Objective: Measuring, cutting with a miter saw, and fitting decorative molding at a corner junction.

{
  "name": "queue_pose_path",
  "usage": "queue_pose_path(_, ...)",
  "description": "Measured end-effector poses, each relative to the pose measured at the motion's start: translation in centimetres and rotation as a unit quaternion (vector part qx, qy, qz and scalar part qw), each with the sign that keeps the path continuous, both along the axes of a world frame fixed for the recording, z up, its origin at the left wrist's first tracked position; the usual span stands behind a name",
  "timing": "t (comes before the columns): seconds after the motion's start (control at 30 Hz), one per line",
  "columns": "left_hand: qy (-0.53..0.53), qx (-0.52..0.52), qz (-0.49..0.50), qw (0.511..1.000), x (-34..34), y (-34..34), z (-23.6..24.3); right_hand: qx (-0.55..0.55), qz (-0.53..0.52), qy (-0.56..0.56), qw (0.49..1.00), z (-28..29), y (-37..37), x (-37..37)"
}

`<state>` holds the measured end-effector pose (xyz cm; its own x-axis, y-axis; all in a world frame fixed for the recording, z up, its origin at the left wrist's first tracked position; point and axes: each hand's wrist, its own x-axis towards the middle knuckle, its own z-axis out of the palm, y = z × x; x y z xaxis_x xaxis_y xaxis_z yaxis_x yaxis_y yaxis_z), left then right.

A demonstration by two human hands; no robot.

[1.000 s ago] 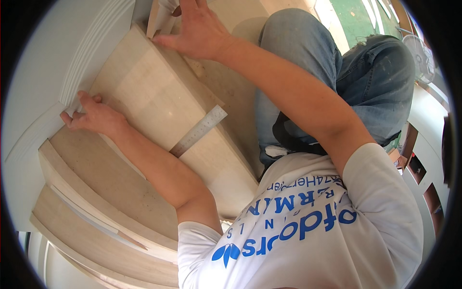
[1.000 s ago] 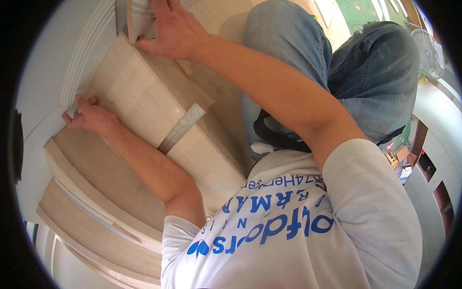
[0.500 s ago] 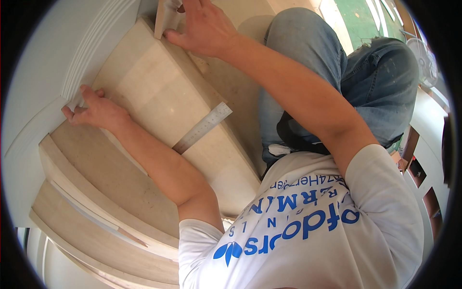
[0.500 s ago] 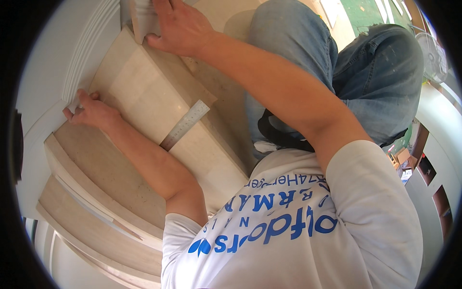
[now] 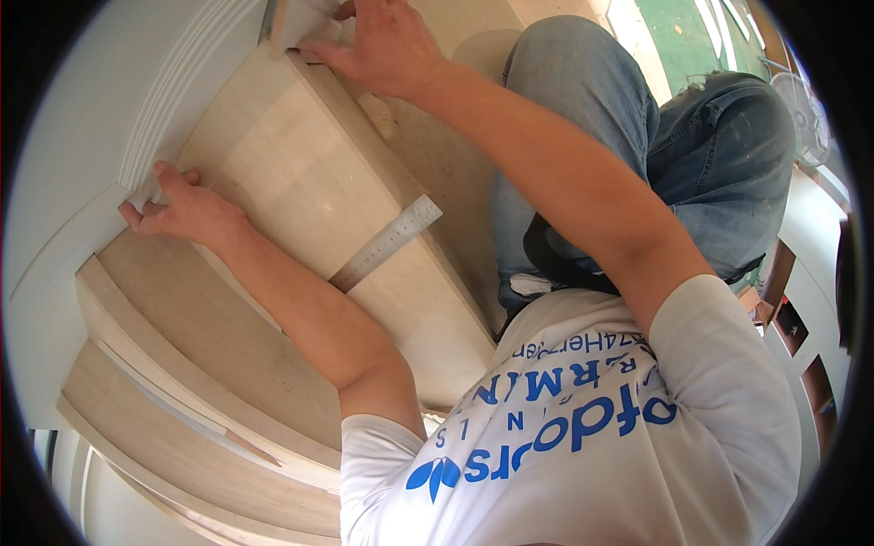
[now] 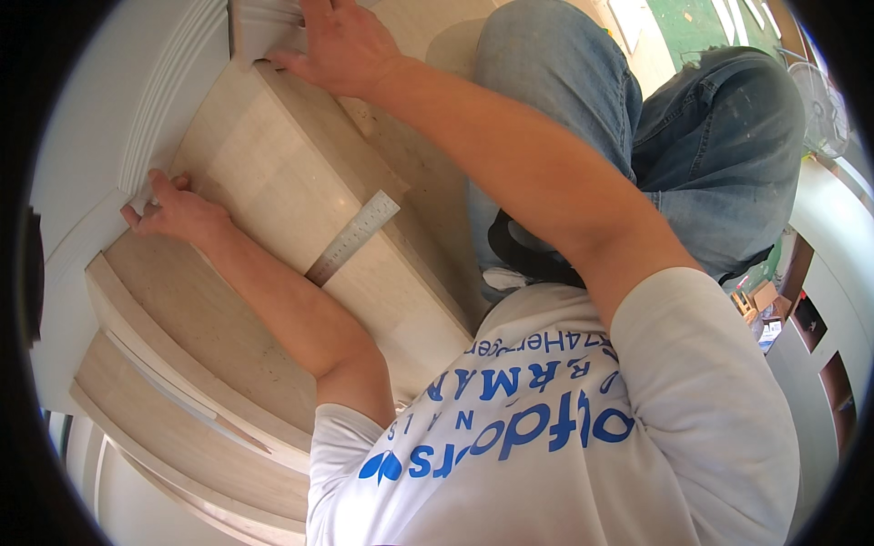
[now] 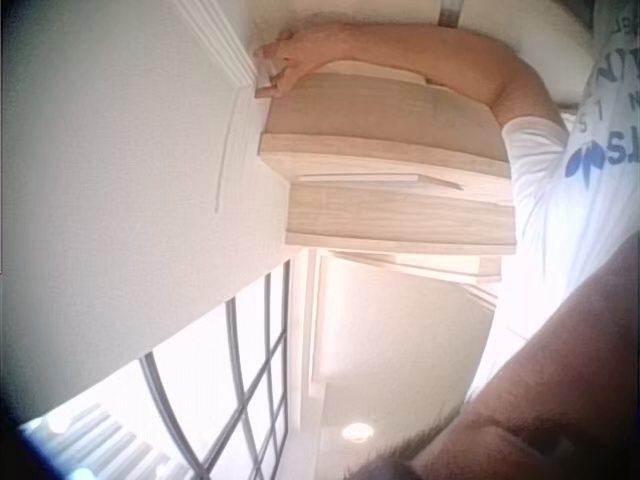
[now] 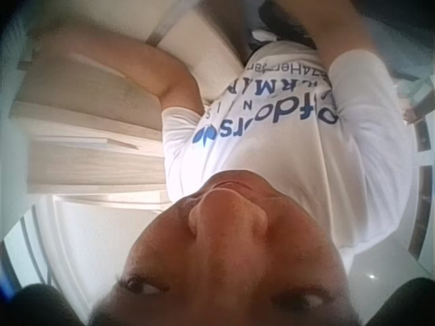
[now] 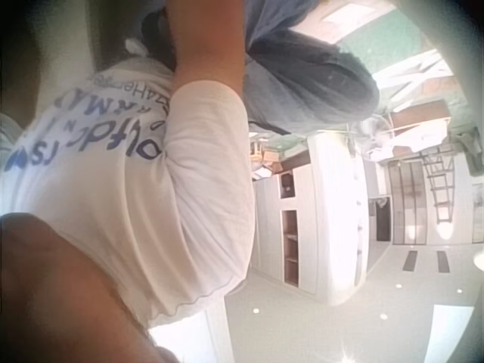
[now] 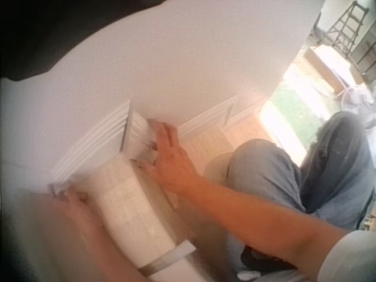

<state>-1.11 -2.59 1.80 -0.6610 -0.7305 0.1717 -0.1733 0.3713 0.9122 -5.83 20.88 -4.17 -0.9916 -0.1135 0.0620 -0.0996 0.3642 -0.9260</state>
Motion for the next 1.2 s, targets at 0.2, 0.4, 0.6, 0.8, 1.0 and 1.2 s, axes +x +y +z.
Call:
queue_pose_path(0.2, 0.003, 0.000, 0.002, 1.000, 0.0, -0.2, -0.1, 0.000, -0.025, 0.021, 0.999, -0.2, -0.4, -0.3)
queue_pose_path(0.4, 0.015, -0.009, 0.002, 1.000, -0.1, -0.4, -0.4, 0.066, -0.031, -0.061, 0.995, 0.2, -0.7, -0.2)
queue_pose_path(0.6, 0.020, 0.004, -0.005, 1.000, 0.0, -0.5, -0.4, 0.100, -0.051, -0.015, 0.994, -0.6, -1.4, -0.6)
queue_pose_path(0.8, 0.022, 0.001, -0.004, 1.000, 0.0, -0.4, -0.4, 0.144, -0.077, -0.018, 0.987, -1.0, -1.9, -0.5)
queue_pose_path(1.0, 0.037, 0.011, -0.006, 0.999, -0.1, -0.4, -0.4, 0.035, -0.077, 0.018, 0.996, 0.8, -1.3, -0.2)
queue_pose_path(1.2, 0.039, 0.004, -0.007, 0.999, -0.1, -0.6, -0.5, -0.078, -0.093, 0.104, 0.987, 3.5, -1.3, -0.8)
